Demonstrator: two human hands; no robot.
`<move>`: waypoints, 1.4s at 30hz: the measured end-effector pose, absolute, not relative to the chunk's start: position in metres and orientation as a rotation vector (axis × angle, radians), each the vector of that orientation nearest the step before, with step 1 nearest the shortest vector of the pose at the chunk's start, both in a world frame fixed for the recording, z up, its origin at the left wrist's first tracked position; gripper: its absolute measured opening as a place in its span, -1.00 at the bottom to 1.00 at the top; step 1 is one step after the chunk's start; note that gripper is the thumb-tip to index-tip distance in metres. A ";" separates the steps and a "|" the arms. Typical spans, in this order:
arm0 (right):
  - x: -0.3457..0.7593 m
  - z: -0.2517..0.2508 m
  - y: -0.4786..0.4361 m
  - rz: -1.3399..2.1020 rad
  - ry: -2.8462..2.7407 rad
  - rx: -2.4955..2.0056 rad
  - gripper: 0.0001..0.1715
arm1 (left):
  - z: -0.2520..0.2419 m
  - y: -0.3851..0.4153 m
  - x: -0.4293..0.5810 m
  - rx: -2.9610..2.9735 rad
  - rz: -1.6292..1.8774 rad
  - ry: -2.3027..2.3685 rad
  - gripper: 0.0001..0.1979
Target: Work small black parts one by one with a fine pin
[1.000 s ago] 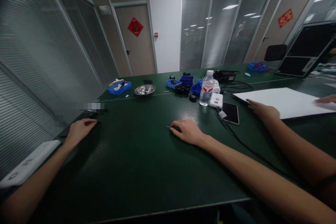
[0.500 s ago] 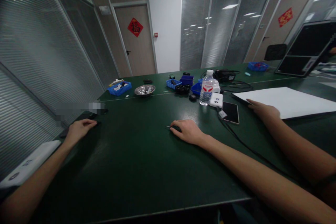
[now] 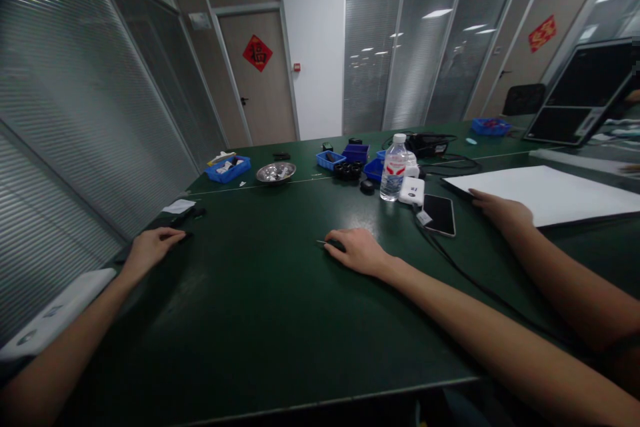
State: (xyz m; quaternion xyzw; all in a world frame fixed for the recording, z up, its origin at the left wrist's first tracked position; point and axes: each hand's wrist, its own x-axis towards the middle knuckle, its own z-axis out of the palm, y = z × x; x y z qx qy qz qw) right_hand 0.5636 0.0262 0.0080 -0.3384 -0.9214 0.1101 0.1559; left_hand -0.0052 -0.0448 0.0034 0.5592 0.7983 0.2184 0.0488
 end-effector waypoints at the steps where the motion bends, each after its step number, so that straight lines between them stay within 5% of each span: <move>1: 0.564 0.008 0.026 0.317 -2.637 -0.964 -0.55 | 0.004 -0.044 -0.006 1.712 0.662 2.433 -0.62; 42: 0.563 0.007 0.026 0.278 -2.652 -0.999 -0.56 | 0.000 -0.044 0.023 2.228 0.272 2.487 -0.60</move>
